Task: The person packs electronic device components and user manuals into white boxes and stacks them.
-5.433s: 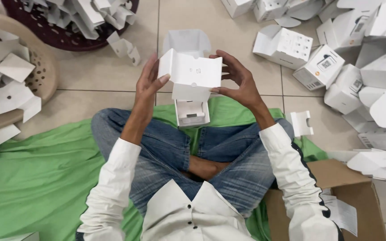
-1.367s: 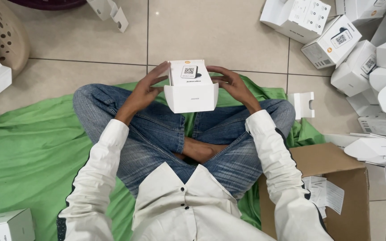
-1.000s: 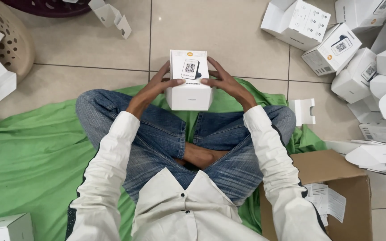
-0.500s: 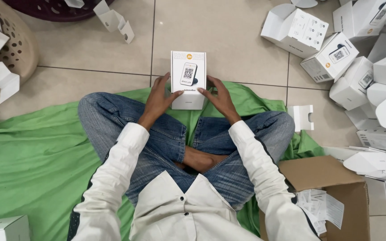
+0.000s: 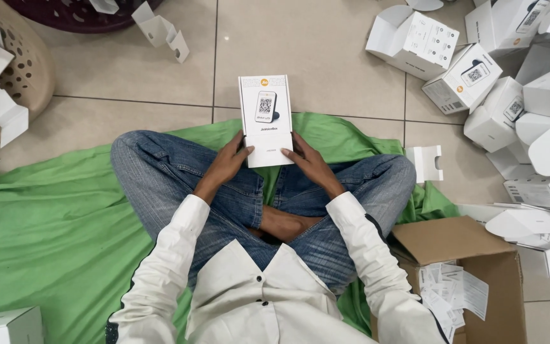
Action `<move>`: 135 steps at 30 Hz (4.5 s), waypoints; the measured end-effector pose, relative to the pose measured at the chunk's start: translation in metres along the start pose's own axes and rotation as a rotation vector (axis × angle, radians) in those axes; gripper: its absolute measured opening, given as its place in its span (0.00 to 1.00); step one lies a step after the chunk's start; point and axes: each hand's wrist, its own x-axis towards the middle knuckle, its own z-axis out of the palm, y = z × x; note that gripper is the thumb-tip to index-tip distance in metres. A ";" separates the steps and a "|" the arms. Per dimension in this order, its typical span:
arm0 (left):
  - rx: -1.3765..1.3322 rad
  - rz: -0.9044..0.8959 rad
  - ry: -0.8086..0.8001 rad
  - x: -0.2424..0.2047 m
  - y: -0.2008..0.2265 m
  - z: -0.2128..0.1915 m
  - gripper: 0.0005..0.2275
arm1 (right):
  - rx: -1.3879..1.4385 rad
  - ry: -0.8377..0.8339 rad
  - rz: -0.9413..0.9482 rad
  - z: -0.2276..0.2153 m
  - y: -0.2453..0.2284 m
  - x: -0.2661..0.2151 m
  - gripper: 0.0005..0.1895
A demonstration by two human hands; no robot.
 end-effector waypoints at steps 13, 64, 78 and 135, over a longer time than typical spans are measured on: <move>0.258 0.160 0.137 0.003 0.027 -0.005 0.50 | -0.212 0.047 -0.171 -0.012 -0.035 0.010 0.58; -0.774 0.443 1.846 -0.447 -0.187 -0.077 0.17 | -0.095 -1.274 -0.399 0.502 -0.260 -0.070 0.49; -1.348 0.245 1.844 -0.465 -0.171 -0.100 0.19 | -0.402 -1.282 -0.494 0.597 -0.243 -0.090 0.36; -0.213 0.240 -0.994 0.060 0.208 0.538 0.42 | 0.285 1.371 0.176 -0.370 0.200 -0.369 0.40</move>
